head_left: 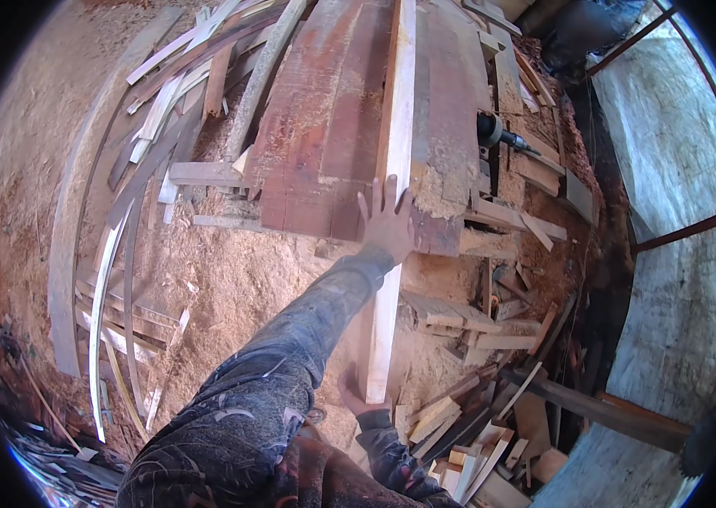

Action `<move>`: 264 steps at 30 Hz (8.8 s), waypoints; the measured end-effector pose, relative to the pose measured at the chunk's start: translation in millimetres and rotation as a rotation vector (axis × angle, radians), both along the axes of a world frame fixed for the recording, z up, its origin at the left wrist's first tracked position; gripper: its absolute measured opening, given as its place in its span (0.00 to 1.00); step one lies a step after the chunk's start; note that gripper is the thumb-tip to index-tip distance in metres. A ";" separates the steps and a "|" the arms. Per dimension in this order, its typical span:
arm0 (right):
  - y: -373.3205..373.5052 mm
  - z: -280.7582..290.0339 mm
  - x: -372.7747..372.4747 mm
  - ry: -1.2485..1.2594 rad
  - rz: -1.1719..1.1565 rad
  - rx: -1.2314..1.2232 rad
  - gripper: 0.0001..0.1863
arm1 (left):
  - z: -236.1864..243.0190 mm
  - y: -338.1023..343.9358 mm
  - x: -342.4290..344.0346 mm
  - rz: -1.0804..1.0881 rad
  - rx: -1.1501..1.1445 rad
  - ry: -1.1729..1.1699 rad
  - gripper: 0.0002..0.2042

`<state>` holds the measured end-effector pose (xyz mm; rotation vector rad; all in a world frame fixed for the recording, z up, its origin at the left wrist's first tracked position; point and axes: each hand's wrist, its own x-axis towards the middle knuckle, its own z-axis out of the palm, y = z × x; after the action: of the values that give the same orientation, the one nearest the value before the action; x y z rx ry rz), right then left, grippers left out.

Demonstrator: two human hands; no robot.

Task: The person pushes a long wooden plank through a table saw by hand to cut it, then picks up the resulting pieces and sets them onto a pile of wood scraps. The person handles several planks, moving them from the ground to the saw and clearing away sawdust.

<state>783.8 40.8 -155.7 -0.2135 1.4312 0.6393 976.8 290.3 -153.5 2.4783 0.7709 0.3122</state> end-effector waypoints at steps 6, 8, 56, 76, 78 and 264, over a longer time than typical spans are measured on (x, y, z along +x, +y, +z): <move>6.8 -3.2 9.7 0.012 -0.021 0.006 0.29 | 1.2 7.6 8.8 0.016 -0.014 -0.016 0.31; 6.4 -6.9 11.0 0.019 -0.031 0.020 0.30 | 1.3 9.4 11.6 0.018 -0.014 -0.016 0.31; 49.0 -23.9 56.3 -0.057 -0.018 0.077 0.31 | -15.8 57.0 65.5 0.054 0.056 -0.070 0.29; 76.6 -30.9 90.2 -0.035 -0.025 0.083 0.29 | -12.4 91.3 99.7 0.022 0.123 0.019 0.31; 84.3 -24.1 93.8 -0.057 -0.014 0.077 0.28 | -14.7 95.4 101.4 0.025 0.136 0.021 0.31; 345.6 -36.3 362.5 -1.887 1.792 -1.935 0.29 | -114.9 203.4 -137.6 0.577 0.253 0.087 0.31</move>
<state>1146.3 386.3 -192.0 3.1949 1.1015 0.2238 839.2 493.7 -268.5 2.4575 1.5679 0.5344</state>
